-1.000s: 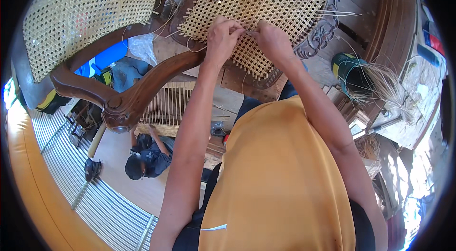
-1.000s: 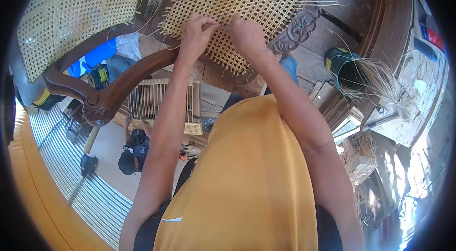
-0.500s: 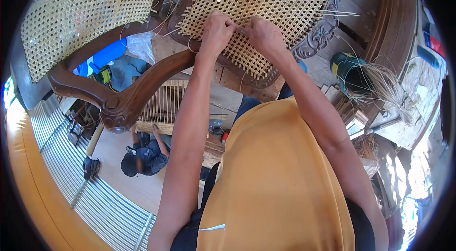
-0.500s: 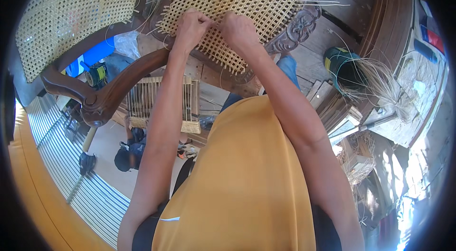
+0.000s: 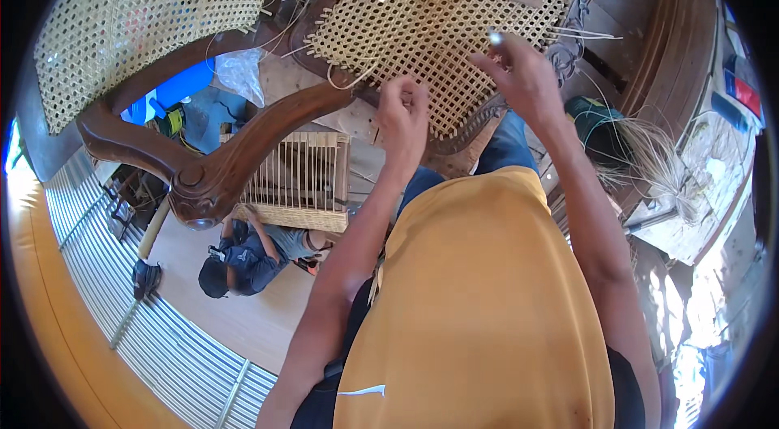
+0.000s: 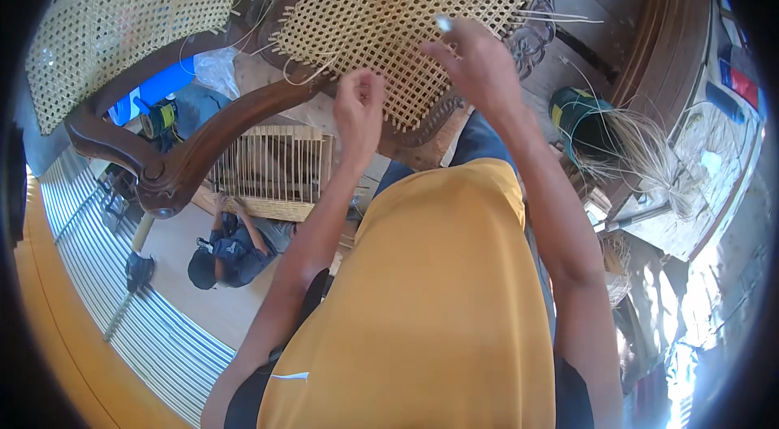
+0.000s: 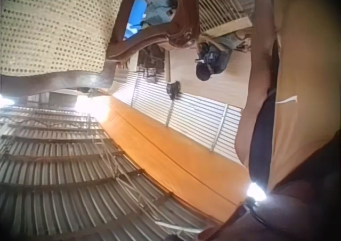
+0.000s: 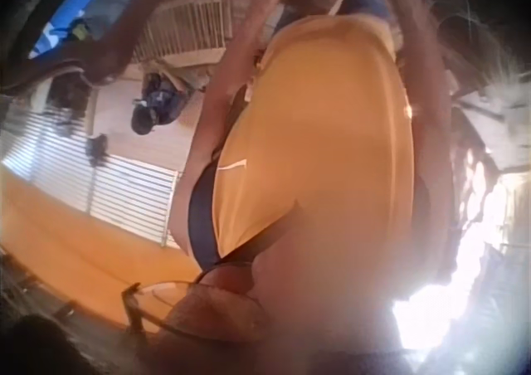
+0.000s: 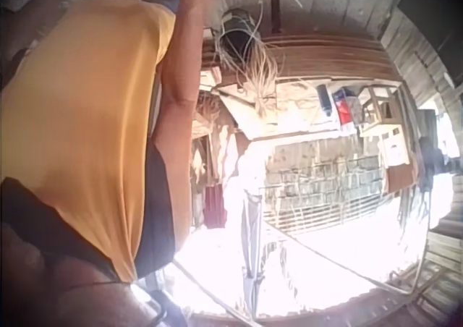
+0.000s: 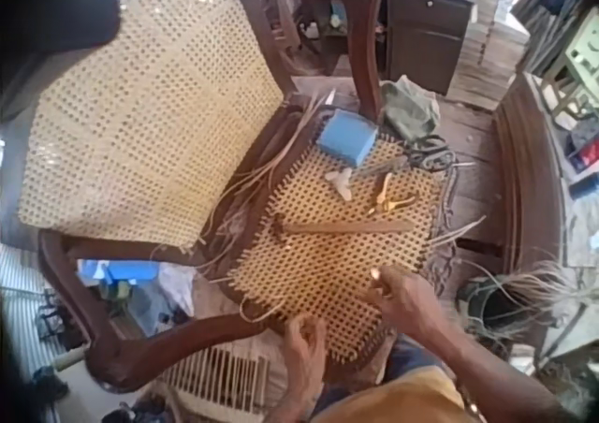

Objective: Weaving natural cane strips into the wooden frame of a chair seat.

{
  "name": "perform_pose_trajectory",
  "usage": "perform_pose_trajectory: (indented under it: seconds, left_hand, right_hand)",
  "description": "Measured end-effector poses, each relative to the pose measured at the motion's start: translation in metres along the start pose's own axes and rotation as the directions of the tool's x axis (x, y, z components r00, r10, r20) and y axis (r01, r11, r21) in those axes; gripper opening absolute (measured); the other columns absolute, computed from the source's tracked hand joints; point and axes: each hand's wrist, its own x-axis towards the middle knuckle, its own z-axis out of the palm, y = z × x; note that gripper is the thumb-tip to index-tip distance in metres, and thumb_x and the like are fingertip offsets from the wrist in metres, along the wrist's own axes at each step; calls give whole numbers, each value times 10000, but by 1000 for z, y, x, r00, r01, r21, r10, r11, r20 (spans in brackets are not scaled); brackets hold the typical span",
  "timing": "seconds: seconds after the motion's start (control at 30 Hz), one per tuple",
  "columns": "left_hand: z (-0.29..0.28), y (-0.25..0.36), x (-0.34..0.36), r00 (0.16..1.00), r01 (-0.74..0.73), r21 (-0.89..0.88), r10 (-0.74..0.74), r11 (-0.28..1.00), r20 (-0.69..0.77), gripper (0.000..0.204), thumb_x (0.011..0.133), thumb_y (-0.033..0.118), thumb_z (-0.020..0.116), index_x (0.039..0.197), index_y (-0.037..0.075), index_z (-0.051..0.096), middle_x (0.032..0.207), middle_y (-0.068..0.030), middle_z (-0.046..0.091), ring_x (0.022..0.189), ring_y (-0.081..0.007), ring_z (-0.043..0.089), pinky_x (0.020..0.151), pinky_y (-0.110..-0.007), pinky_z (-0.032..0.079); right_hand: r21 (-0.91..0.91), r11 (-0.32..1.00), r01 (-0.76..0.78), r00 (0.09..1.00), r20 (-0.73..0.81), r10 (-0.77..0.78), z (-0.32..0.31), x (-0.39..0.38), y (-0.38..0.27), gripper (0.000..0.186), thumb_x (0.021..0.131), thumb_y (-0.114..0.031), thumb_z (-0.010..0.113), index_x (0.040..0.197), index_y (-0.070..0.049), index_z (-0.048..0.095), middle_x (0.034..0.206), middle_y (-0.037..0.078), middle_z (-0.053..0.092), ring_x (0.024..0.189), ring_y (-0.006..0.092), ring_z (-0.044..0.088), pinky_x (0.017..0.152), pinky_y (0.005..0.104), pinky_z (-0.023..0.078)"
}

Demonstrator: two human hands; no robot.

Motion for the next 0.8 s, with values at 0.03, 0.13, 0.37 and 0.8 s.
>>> perform_pose_trajectory:
  seconds: [0.03,0.13,0.37,0.8]
  left_hand:
    - [-1,-1,-2,972,209,-266,-230,941,-50,230,900,181,612,1028,4,539,835,-108,572,682,-188,602,596,-303,496]
    - [-3,11,22,851,411,-548,-523,728,-57,278,961,239,532,1098,-2,506,827,-117,612,613,-167,629,535,-265,506]
    - [-11,-1,34,795,413,-411,-542,813,-274,269,1005,179,419,1071,-51,542,857,-176,652,663,-230,680,584,-288,552]
    - [-16,-7,45,893,403,272,-310,874,-327,186,798,115,665,863,-32,570,878,-230,624,786,-401,628,686,-449,513]
  right_hand:
    - [48,984,172,985,-32,-171,10,-1,-9,290,864,-327,656,892,-45,594,858,149,623,745,306,641,635,396,497]
    - [-135,956,262,963,108,-248,41,16,-16,268,861,-281,628,1007,-61,579,917,141,600,789,341,629,669,429,504]
    - [-96,929,359,866,406,-293,51,48,-27,258,891,-286,574,979,-47,612,846,178,649,811,353,633,697,458,493]
    - [-7,951,311,618,761,-197,-59,69,23,354,876,-369,589,824,-19,601,656,166,575,641,348,578,609,443,428]
